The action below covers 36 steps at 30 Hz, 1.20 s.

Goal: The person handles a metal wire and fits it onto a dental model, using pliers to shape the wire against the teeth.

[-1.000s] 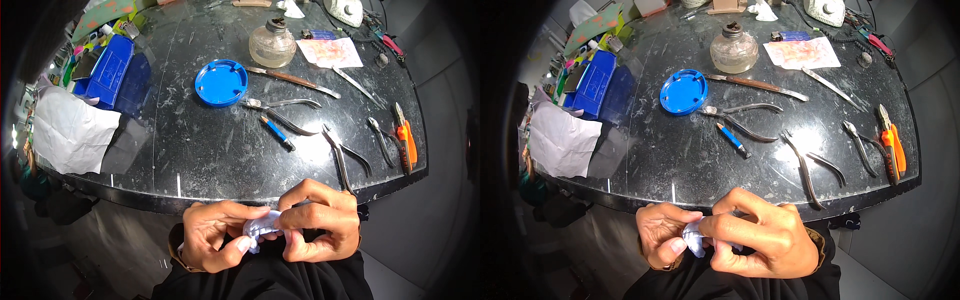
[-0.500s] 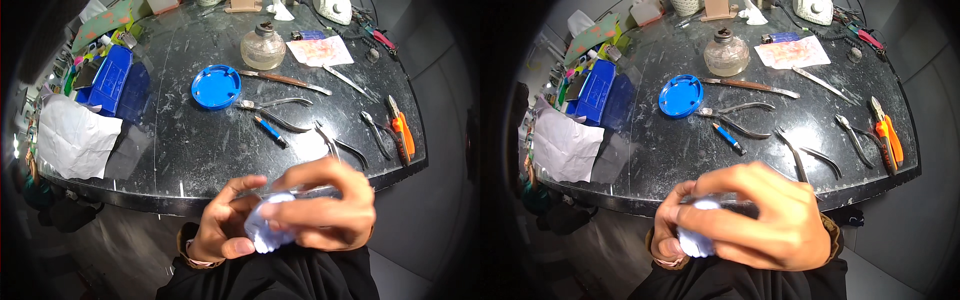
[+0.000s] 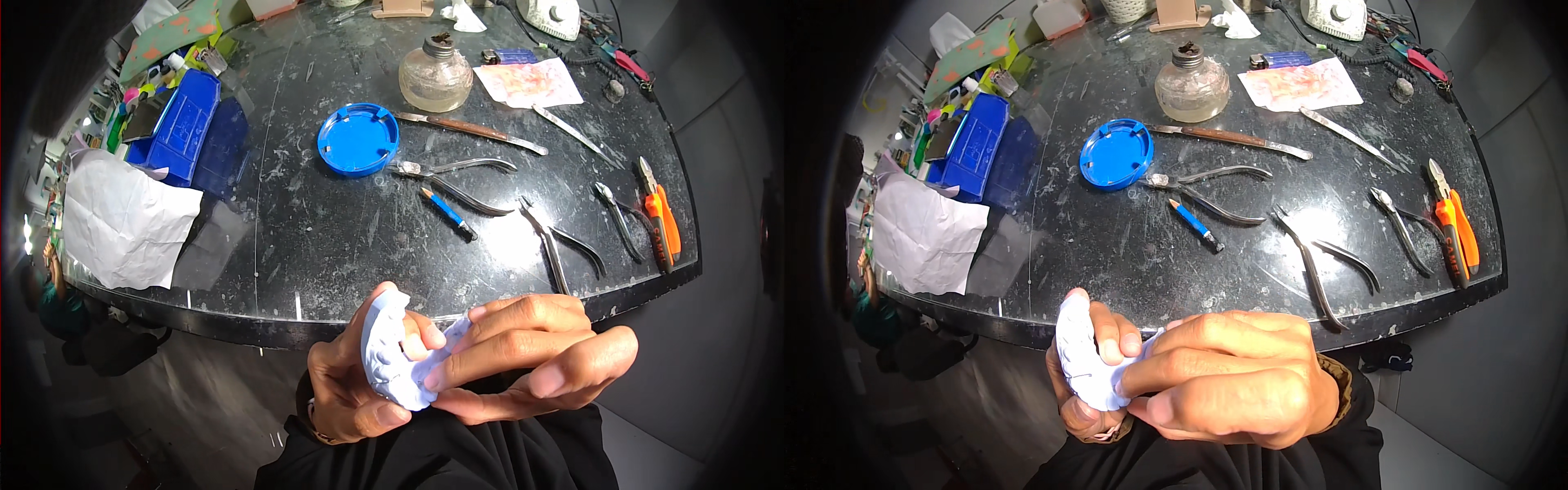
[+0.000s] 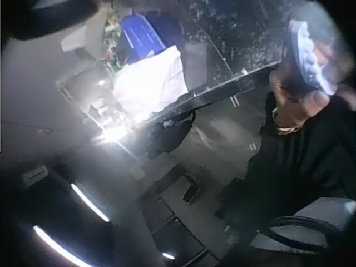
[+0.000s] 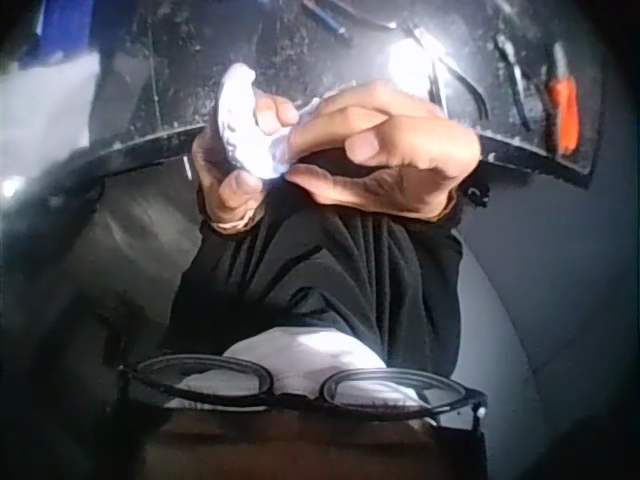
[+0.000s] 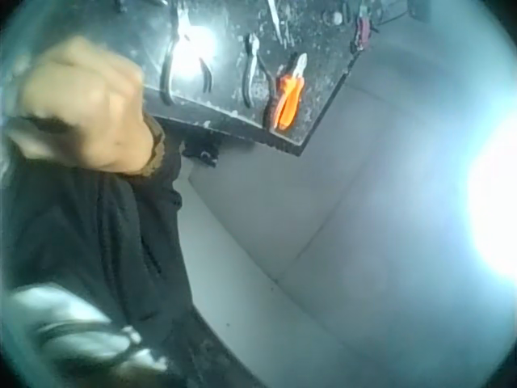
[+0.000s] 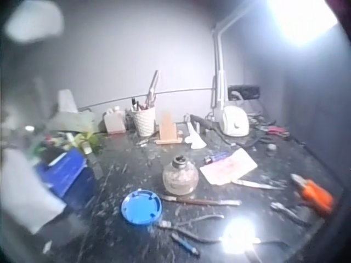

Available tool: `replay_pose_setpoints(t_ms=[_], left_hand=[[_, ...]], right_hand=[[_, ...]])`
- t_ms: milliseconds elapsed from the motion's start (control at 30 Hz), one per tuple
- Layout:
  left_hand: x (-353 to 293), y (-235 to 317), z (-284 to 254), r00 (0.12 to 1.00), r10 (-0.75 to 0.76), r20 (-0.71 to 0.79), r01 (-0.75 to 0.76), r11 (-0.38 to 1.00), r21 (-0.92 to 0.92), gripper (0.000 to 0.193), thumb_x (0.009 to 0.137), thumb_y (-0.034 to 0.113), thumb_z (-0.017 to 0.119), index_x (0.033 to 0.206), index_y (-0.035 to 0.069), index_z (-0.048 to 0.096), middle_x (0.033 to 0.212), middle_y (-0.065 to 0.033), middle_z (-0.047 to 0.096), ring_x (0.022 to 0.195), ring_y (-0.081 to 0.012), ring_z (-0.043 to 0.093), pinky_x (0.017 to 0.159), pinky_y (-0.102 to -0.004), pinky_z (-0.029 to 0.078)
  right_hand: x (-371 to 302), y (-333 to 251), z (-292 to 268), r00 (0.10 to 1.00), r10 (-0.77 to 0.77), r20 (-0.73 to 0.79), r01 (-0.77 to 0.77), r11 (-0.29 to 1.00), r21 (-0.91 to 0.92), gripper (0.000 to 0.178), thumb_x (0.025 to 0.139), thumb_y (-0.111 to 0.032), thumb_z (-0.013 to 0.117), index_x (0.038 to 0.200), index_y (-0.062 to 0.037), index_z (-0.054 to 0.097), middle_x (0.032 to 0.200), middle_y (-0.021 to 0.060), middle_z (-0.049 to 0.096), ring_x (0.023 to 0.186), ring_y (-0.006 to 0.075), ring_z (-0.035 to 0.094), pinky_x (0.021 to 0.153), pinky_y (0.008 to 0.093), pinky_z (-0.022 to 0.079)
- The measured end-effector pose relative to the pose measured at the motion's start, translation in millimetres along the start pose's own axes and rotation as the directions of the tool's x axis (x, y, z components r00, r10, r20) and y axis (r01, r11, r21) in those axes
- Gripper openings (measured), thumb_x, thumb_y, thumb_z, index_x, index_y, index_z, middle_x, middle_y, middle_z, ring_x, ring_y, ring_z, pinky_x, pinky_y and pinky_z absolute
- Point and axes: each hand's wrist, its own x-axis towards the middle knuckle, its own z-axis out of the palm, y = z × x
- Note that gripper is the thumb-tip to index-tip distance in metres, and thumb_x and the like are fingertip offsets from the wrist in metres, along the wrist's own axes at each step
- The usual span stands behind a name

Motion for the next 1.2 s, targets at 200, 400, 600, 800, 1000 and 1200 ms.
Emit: replay_pose_setpoints(t_ms=[200, 400, 600, 800, 1000, 1200], left_hand=[[-1.4, -7.0, -4.6, 0.997, 0.064, 0.030, -0.064, 0.998, 0.003, 0.081, 0.070, 0.003, 0.068, 0.136, -0.008, 0.023, 0.103, -0.0146, 0.055, 0.104, -0.0246, 0.051, 0.091, -0.0390, 0.040], [-6.1, -14.2, -5.2, 0.995, 0.100, -0.031, -0.100, 0.995, 0.001, 0.081, 0.071, 0.007, 0.068, 0.136, -0.010, 0.022, 0.103, -0.0138, 0.053, 0.104, -0.0238, 0.050, 0.091, -0.0386, 0.039], [-2.8, -7.9, -1.0, 0.996, 0.093, -0.016, -0.091, 0.992, 0.086, 0.071, 0.068, 0.007, 0.071, 0.124, -0.017, 0.035, 0.099, -0.0138, 0.051, 0.099, -0.0240, 0.051, 0.084, -0.0360, 0.043], [-1.1, -10.6, -4.1, 0.984, 0.181, 0.003, -0.179, 0.971, 0.159, 0.061, 0.064, 0.006, 0.071, 0.114, -0.015, 0.043, 0.093, -0.0153, 0.050, 0.094, -0.0262, 0.053, 0.075, -0.0353, 0.047], [-1.0, -14.6, -11.1, 0.971, 0.228, 0.068, -0.236, 0.957, 0.170, 0.073, 0.060, 0.005, 0.071, 0.124, -0.010, 0.041, 0.092, -0.0153, 0.051, 0.091, -0.0271, 0.055, 0.072, -0.0352, 0.049], [-0.6, -12.7, -13.8, 0.970, 0.224, 0.096, -0.239, 0.949, 0.207, 0.077, 0.059, 0.004, 0.070, 0.128, -0.008, 0.039, 0.094, -0.0150, 0.052, 0.091, -0.0277, 0.055, 0.075, -0.0354, 0.048]], right_hand=[[-2.4, 10.2, 13.3, 0.968, -0.223, -0.117, 0.222, 0.975, -0.029, 0.013, 0.066, -0.005, 0.069, 0.072, -0.0088, 0.058, 0.081, 0.0066, 0.064, 0.061, 0.0162, 0.056, 0.052, 0.0250, 0.042], [-6.1, 9.6, 18.4, 0.977, -0.200, -0.080, 0.195, 0.979, -0.065, 0.029, 0.066, -0.004, 0.071, 0.082, -0.0105, 0.048, 0.076, 0.0079, 0.063, 0.053, 0.0147, 0.047, 0.056, 0.0280, 0.040], [-10.8, 10.3, 22.4, 0.977, -0.114, -0.178, 0.130, 0.988, 0.079, 0.034, 0.063, 0.000, 0.075, 0.086, -0.0108, 0.052, 0.086, 0.0093, 0.064, 0.060, 0.0165, 0.051, 0.058, 0.0278, 0.037], [-9.9, 9.5, 17.3, 0.988, -0.025, -0.151, 0.053, 0.981, 0.189, 0.065, 0.059, 0.003, 0.080, 0.106, -0.0162, 0.038, 0.090, 0.0142, 0.064, 0.063, 0.0208, 0.055, 0.058, 0.0300, 0.036], [-10.6, 11.9, 17.4, 0.990, -0.020, -0.136, 0.049, 0.976, 0.210, 0.062, 0.061, 0.004, 0.079, 0.102, -0.0161, 0.038, 0.090, 0.0144, 0.063, 0.065, 0.0225, 0.057, 0.059, 0.0321, 0.037], [-9.0, 15.8, 20.6, 0.980, -0.075, -0.185, 0.110, 0.976, 0.185, 0.060, 0.061, 0.005, 0.078, 0.099, -0.0151, 0.036, 0.086, 0.0127, 0.064, 0.065, 0.0215, 0.057, 0.060, 0.0320, 0.036]])
